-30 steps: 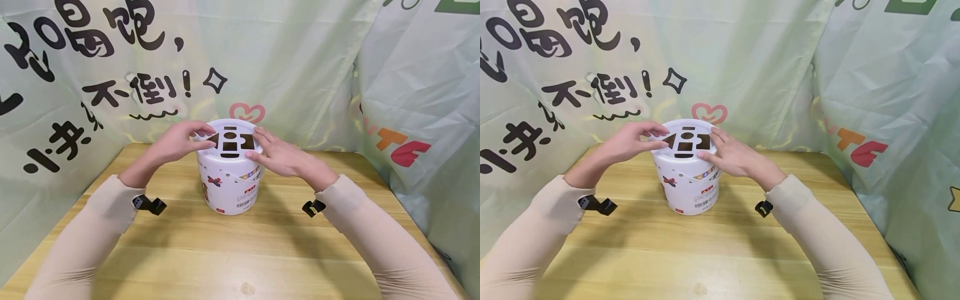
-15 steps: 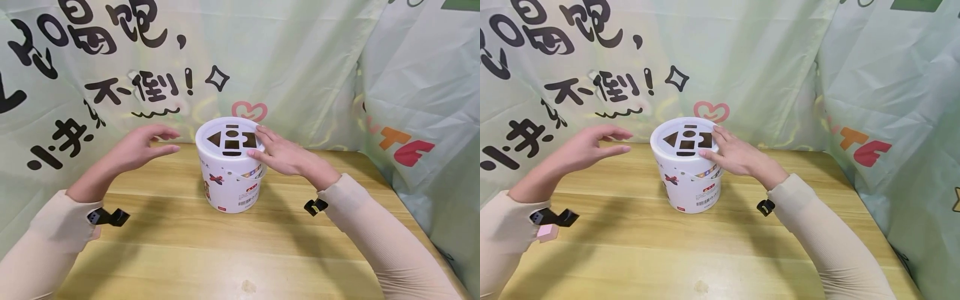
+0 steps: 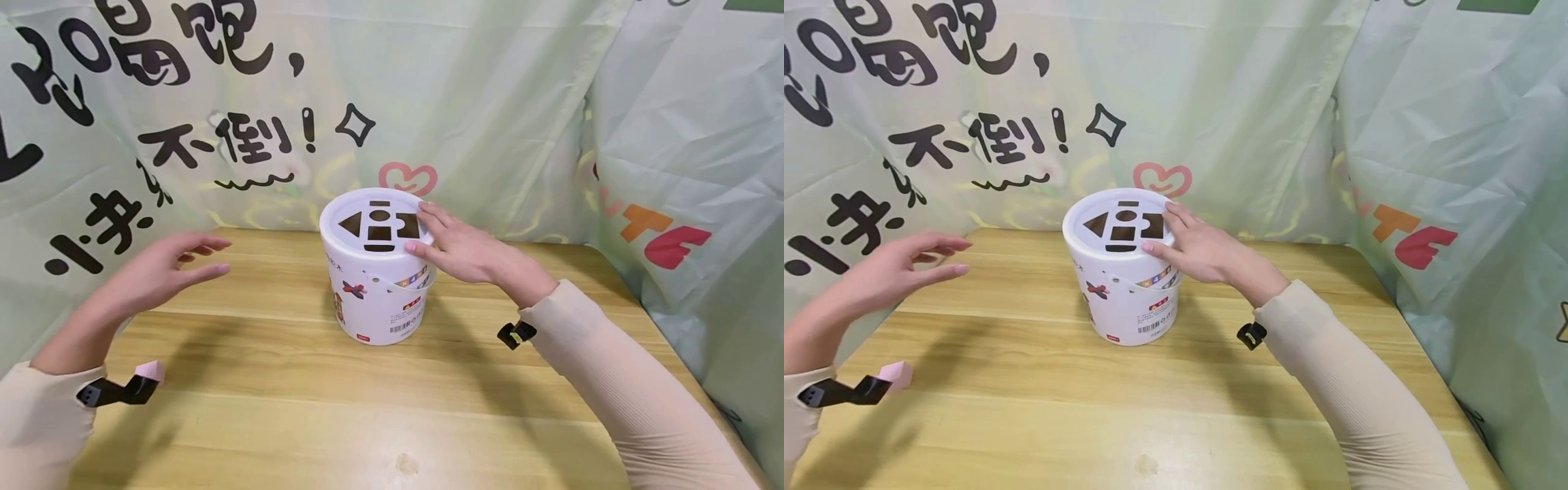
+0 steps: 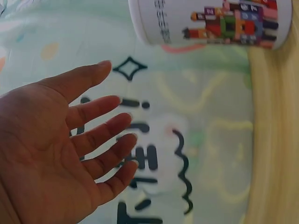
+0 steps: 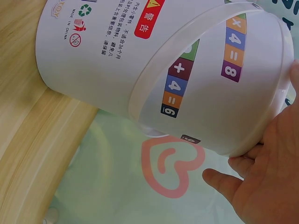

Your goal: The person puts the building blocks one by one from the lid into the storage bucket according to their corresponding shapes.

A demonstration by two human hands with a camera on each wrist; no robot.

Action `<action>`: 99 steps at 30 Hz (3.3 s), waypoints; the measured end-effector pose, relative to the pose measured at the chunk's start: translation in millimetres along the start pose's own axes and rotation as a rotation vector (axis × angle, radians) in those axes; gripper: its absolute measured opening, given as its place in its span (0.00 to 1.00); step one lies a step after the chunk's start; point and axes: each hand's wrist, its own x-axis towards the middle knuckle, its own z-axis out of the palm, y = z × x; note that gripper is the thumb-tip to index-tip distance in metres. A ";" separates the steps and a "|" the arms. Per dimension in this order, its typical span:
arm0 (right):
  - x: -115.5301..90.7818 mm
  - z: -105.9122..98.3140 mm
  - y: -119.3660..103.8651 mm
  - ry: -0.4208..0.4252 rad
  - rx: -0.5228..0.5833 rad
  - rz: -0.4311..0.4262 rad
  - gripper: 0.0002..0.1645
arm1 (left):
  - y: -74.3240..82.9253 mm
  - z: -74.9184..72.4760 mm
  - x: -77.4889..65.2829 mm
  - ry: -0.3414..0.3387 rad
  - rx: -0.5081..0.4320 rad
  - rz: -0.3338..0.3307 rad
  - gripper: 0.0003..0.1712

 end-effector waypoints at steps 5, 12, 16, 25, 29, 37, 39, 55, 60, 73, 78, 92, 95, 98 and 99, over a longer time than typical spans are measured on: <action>0.7 0.8 1.0 -0.002 -0.002 0.003 0.56 | -27.4 -3.4 -22.0 0.000 0.022 -0.046 0.28; -0.4 -2.1 0.3 0.004 -0.002 0.007 0.56 | -66.6 -0.1 -53.8 0.000 0.063 -0.096 0.30; -0.4 -1.9 0.2 0.006 -0.002 -0.001 0.55 | -90.0 9.8 -72.3 0.027 0.040 -0.095 0.31; -1.2 -1.1 -0.7 0.011 -0.004 -0.012 0.55 | -125.2 30.5 -107.1 0.056 -0.037 -0.096 0.31; -1.7 -0.8 0.3 0.012 -0.008 -0.011 0.55 | -137.1 41.1 -117.0 0.067 -0.051 -0.050 0.31; -2.5 0.2 -1.6 0.009 -0.009 -0.005 0.55 | -148.9 58.1 -132.0 0.036 -0.103 -0.067 0.33; -2.3 0.2 -1.7 0.010 -0.009 -0.004 0.55 | -150.2 59.6 -133.5 0.021 -0.117 -0.078 0.34; -2.6 0.6 -2.2 0.008 -0.006 -0.003 0.56 | -156.3 77.9 -132.9 0.009 -0.169 -0.077 0.29; -2.5 0.1 -2.1 0.009 -0.005 -0.003 0.56 | -156.6 79.0 -133.8 0.010 -0.140 -0.088 0.22; -2.6 0.0 -1.8 0.008 -0.012 -0.008 0.55 | -159.4 75.9 -133.3 -0.001 -0.089 -0.085 0.20; -2.8 0.5 -1.2 0.008 -0.011 -0.008 0.55 | -152.1 70.0 -124.7 0.000 -0.117 -0.060 0.22; -3.2 -0.1 -2.5 0.011 -0.005 -0.014 0.54 | -113.1 54.8 -86.4 0.082 -0.103 -0.022 0.23; -3.4 -0.3 -2.6 0.011 -0.008 -0.016 0.54 | -101.5 50.4 -77.3 0.072 -0.109 -0.030 0.24; -4.0 -0.3 -2.7 0.009 -0.009 -0.014 0.55 | -89.2 45.9 -67.4 0.058 -0.097 -0.018 0.25; -4.1 -0.2 -2.6 0.009 -0.009 -0.013 0.55 | -84.9 44.8 -63.8 0.055 -0.092 -0.012 0.25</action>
